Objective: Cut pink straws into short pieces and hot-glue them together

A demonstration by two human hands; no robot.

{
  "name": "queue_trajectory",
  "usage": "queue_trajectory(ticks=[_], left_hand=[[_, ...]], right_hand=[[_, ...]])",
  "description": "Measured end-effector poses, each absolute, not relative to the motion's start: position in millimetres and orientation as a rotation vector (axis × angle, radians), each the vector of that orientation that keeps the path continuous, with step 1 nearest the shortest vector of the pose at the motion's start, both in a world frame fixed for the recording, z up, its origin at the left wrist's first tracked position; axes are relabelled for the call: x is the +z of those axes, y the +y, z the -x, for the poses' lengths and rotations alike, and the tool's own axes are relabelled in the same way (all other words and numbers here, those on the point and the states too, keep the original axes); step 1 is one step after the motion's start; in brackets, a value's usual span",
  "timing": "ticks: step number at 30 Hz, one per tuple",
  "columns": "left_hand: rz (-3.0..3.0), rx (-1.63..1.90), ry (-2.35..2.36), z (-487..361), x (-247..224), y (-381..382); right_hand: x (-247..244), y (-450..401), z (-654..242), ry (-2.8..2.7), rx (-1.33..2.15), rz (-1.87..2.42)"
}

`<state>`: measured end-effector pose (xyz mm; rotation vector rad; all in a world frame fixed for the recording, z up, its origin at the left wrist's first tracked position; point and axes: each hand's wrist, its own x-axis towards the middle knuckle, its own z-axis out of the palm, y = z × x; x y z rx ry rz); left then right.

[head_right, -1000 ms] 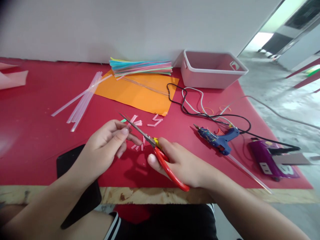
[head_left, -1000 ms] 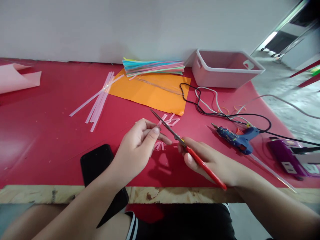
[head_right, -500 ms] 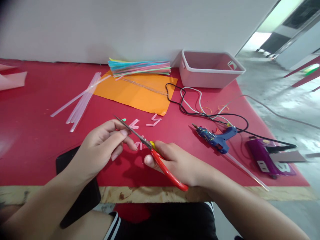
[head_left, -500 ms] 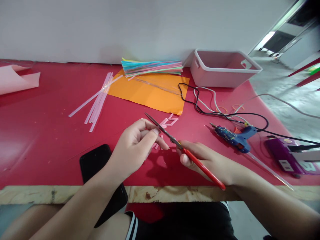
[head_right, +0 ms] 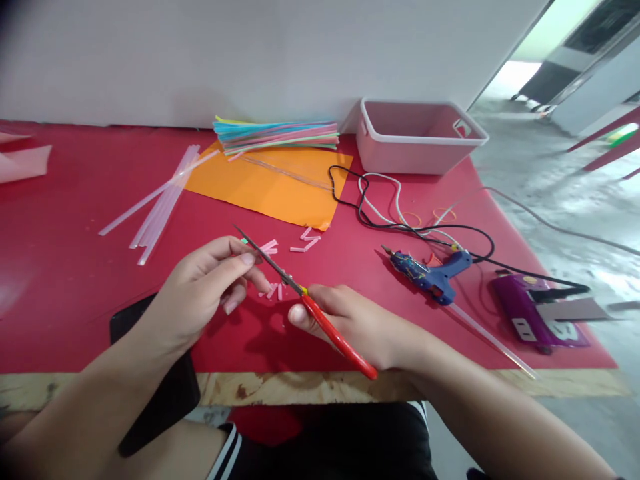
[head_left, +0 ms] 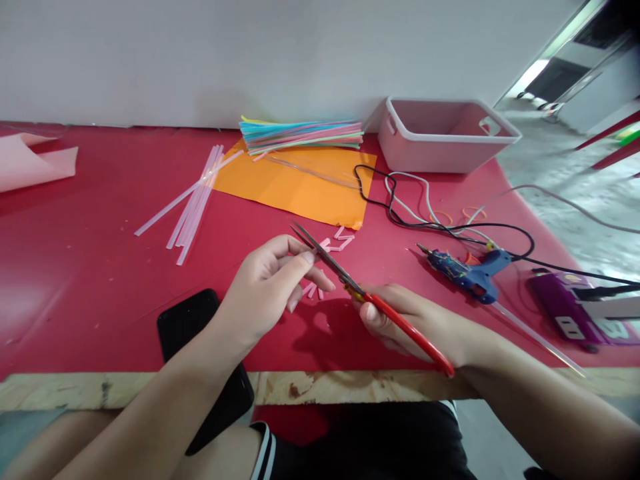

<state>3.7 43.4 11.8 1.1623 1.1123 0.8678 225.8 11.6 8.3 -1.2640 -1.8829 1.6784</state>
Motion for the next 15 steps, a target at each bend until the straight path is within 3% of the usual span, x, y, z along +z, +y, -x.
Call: queue_trajectory(ticks=[6, 11, 15], left_hand=[[-1.223, 0.843, 1.216, 2.4, 5.0, 47.5], [-1.622, 0.679, 1.411, 10.6, -6.5, 54.0], [-1.639, 0.776, 1.465, 10.5, -14.7, 55.2]], right_hand=[[-8.3, 10.7, -231.3, -1.613, 1.918, 1.271], [-5.5, 19.2, -232.8, -1.381, 2.058, 1.108], [-2.9, 25.3, -233.6, -1.260, 2.278, 0.977]])
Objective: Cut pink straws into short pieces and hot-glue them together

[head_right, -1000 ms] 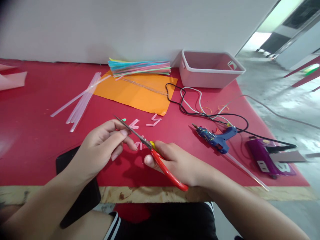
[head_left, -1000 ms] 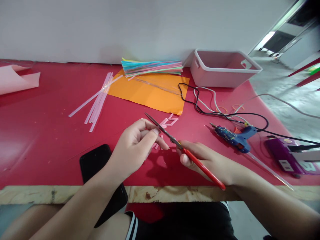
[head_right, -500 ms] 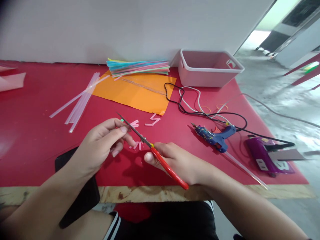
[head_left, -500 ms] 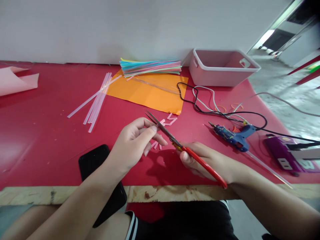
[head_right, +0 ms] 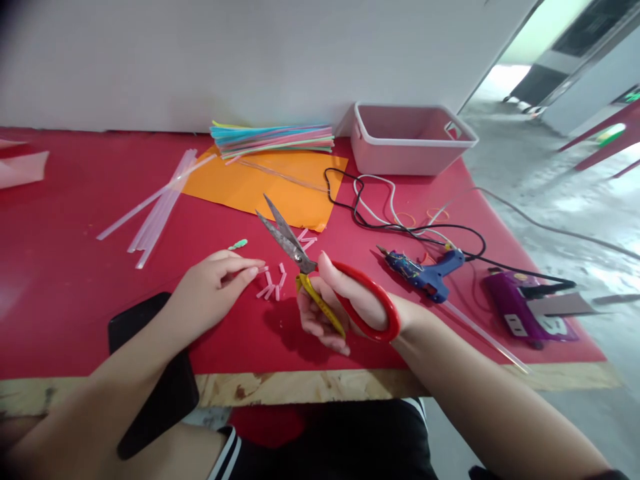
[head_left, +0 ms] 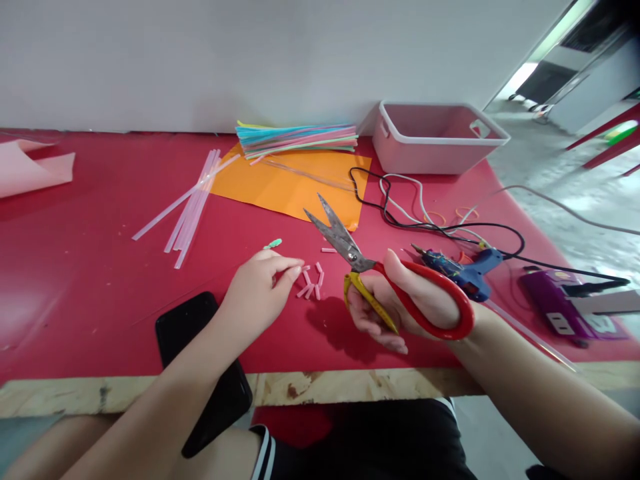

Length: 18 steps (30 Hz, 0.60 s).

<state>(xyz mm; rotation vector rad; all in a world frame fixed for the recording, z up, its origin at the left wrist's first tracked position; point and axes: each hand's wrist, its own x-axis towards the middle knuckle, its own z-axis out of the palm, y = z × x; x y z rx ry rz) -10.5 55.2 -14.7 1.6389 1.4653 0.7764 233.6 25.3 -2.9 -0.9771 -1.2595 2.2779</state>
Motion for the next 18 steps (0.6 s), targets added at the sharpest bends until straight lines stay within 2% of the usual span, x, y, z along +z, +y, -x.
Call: queue_trajectory(ticks=[3, 8, 11, 15, 18], left_hand=[[-1.528, 0.862, 1.438, 4.8, -13.4, 53.3], [-0.751, 0.959, 0.962, -5.4, -0.8, 50.7], [-0.604, 0.931, 0.860, -6.8, 2.1, 49.0], [-0.685, 0.918, 0.944, -4.2, -4.3, 48.0], [-0.717, 0.913, 0.991, -1.8, -9.3, 48.5]], right_hand=[[-8.3, 26.2, -233.7, -1.148, 2.433, 0.843], [-15.3, 22.8, -228.8, -1.055, 2.623, 0.657], [-13.5, 20.7, -225.4, -1.045, 2.652, 0.635], [-7.8, 18.8, -227.8, -1.167, 2.530, 0.759], [-3.4, 18.7, -235.0, -1.493, 2.249, 0.914]])
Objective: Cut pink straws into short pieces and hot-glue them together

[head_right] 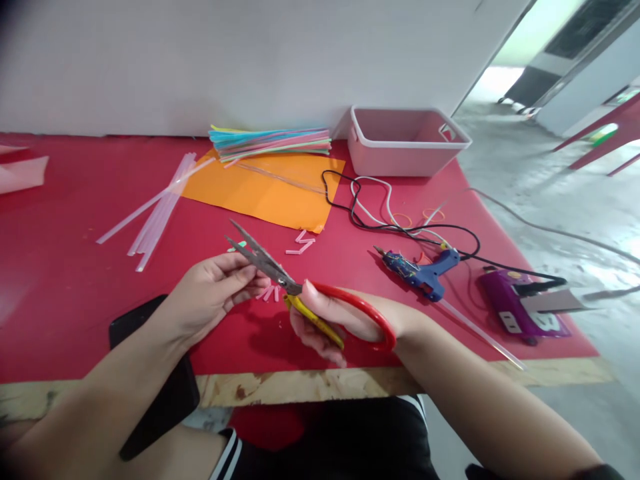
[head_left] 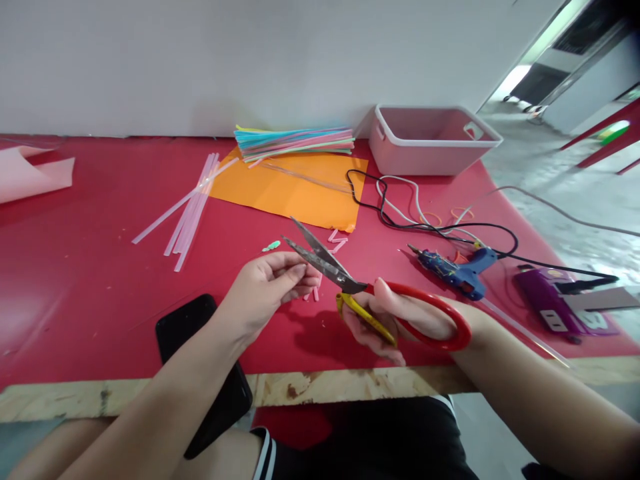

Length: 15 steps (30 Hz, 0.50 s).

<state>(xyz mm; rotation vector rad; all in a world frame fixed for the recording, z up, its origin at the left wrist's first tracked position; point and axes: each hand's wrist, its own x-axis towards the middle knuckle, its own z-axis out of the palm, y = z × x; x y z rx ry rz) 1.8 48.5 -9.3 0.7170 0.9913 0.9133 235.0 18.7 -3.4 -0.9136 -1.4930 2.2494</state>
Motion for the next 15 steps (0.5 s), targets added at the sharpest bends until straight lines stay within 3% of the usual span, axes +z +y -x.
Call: queue_trajectory(ticks=[4, 15], left_hand=[[-0.687, 0.927, 1.000, -0.8, -4.7, 48.2], [-0.632, 0.933, 0.984, -1.3, 0.5, 42.0]], right_hand=[[0.2, 18.7, -240.6, -1.685, 1.942, 1.066], [12.2, 0.5, -220.8, -1.605, 2.018, 1.179]])
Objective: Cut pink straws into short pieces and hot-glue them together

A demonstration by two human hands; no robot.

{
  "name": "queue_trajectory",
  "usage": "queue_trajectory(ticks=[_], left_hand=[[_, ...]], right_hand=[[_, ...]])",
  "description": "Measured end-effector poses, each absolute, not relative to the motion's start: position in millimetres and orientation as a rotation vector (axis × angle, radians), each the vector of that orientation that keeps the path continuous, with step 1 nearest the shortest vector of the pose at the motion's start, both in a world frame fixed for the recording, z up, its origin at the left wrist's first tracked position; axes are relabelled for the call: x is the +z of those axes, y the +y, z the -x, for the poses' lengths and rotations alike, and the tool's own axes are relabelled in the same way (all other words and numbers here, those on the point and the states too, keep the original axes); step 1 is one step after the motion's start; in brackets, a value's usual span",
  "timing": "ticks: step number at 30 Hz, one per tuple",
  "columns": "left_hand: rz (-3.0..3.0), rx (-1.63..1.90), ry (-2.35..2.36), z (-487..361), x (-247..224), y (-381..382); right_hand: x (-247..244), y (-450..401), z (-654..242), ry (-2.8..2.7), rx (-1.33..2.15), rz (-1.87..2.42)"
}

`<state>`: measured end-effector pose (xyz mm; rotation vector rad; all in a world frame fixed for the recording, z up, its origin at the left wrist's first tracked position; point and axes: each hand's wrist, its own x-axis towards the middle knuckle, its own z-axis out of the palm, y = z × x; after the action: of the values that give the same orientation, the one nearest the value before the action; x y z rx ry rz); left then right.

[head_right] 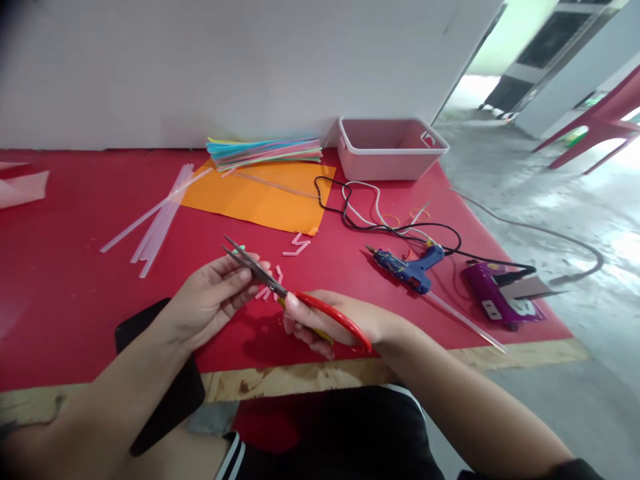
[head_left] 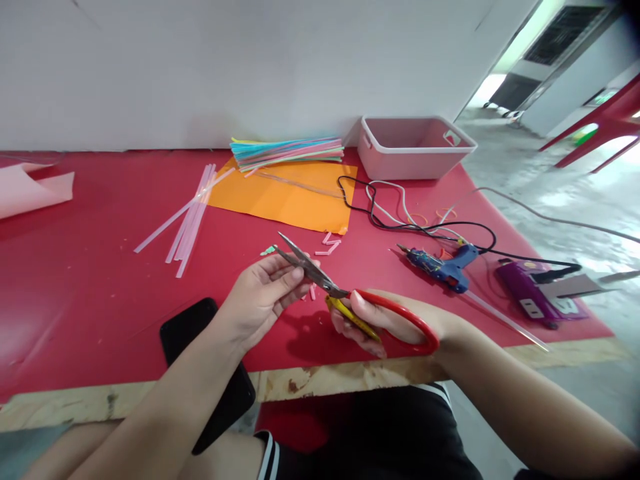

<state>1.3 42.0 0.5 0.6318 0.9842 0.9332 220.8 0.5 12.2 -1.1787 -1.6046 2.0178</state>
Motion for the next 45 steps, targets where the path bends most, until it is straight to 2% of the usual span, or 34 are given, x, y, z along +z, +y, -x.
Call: queue_trajectory(ticks=[5, 10, 12, 25, 37, 41, 45], left_hand=[[-0.635, 0.936, 1.064, 4.1, -5.3, 43.1], [-0.636, 0.934, 1.074, 7.7, -7.5, 42.7], [-0.640, 0.933, 1.063, 7.8, -7.6, 41.2], [-0.647, 0.918, 1.115, 1.9, -9.6, 36.3], [-0.625, 0.930, 1.109, -0.4, -10.4, 33.8], [-0.615, 0.954, 1.101, 0.5, -12.7, 34.5], [-0.608, 0.984, 1.072, -1.3, -12.9, 36.0]], right_hand=[[18.3, -2.6, -227.5, -1.736, 1.728, 1.393], [5.0, 2.1, -236.7, -1.755, 0.795, 2.118], [-3.0, 4.5, -239.5, -1.768, 0.573, 2.261], [-9.5, 23.6, -211.9, -1.766, 0.268, 2.356], [-9.7, 15.1, -217.1, -2.207, 0.146, 2.302], [-3.8, 2.9, -251.1, -2.141, 0.075, 2.256], [-4.3, -9.0, -332.7, -2.246, -0.289, 2.154]])
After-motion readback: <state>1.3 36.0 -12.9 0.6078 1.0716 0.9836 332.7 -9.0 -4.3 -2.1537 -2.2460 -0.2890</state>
